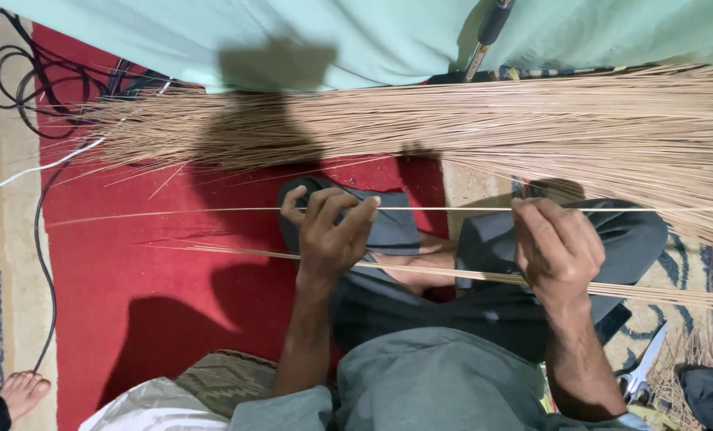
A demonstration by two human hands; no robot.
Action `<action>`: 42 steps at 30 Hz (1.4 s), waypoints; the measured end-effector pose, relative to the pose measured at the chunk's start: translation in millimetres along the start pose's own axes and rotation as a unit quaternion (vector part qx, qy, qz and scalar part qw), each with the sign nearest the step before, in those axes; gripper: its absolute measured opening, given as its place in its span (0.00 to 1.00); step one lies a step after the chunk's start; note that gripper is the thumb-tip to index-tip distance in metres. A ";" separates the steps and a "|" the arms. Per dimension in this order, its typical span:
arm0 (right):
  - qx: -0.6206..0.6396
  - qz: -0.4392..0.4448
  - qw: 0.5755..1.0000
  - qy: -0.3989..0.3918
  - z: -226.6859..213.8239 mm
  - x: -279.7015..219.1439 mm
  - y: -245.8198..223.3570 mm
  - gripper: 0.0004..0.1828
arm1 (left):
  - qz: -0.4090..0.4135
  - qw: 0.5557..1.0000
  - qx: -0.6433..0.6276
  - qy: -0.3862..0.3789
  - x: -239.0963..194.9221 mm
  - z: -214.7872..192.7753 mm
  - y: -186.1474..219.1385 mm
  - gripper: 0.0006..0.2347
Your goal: The person sits cross-legged on a red rug and repeatedly picks up individual thin bamboo strips from a large pile, aligns them, and places them into a separate growing stack. The person handles the strips by hand without using any tools.
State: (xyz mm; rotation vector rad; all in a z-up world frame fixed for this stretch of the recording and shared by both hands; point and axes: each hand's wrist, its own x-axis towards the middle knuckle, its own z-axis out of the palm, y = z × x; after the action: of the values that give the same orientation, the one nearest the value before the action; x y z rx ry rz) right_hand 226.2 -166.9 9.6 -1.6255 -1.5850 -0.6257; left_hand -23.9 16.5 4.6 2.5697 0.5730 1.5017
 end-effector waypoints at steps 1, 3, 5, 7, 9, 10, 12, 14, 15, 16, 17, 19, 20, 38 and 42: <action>0.000 0.001 1.000 0.002 3.3 0.4 -6.5 0.04 | 0.001 1.000 0.001 -0.001 1.2 5.4 8.4 0.06; 0.013 0.006 1.000 -0.010 9.7 1.3 -19.4 0.05 | 0.027 0.998 0.049 -0.017 2.8 16.8 25.4 0.08; 0.019 0.004 1.000 -0.010 14.3 8.6 -35.1 0.05 | 0.031 0.999 0.023 -0.009 8.0 27.2 41.9 0.08; 0.024 0.002 1.000 -0.012 16.0 13.2 -43.8 0.05 | 0.035 0.999 -0.005 0.000 6.8 33.4 47.9 0.08; 0.039 0.016 0.999 -0.017 15.7 15.4 -45.3 0.06 | 0.047 0.998 0.045 0.016 0.3 35.8 42.2 0.05; 0.037 0.017 0.999 -0.016 11.8 11.3 -37.3 0.06 | 0.048 0.998 0.043 0.016 0.5 30.9 36.2 0.05; 0.029 0.019 0.999 -0.013 5.4 2.8 -22.9 0.08 | 0.029 0.999 0.028 0.001 -0.2 18.8 23.5 0.05; 0.018 0.017 1.000 -0.009 -0.7 2.7 -13.0 0.08 | 0.021 0.999 0.030 0.003 0.0 6.7 10.6 0.04; 0.007 0.013 1.000 -0.005 -4.1 2.8 -7.9 0.08 | 0.012 0.999 0.033 0.006 0.0 0.7 4.4 0.04; 0.007 0.014 1.000 -0.007 -4.0 5.9 -12.1 0.08 | 0.011 0.999 0.032 0.005 0.7 -1.4 3.5 0.04; 0.007 0.011 1.000 -0.005 -3.7 9.6 -15.5 0.07 | 0.014 0.999 0.039 -0.002 2.3 -2.3 1.8 0.04; 0.005 0.009 1.000 -0.002 0.4 11.5 -23.0 0.06 | 0.018 0.999 0.044 -0.009 6.4 -0.3 8.2 0.04; 0.006 0.010 1.000 0.001 4.4 9.8 -27.3 0.05 | 0.023 0.999 0.046 -0.016 8.9 2.3 16.2 0.06; -0.025 0.022 0.999 0.030 -4.6 1.9 -13.6 0.05 | 0.025 0.997 0.053 -0.050 7.1 -17.9 -12.1 0.05; -0.019 0.041 0.999 0.029 -10.7 1.9 -10.9 0.05 | -0.001 0.996 0.054 -0.066 -0.6 -22.1 -26.4 0.08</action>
State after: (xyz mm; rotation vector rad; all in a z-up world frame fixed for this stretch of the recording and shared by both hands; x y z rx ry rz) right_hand 217.4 -174.9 19.4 -1.6754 -1.4661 -0.6574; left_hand -50.1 38.6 7.8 2.7229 0.6571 1.3233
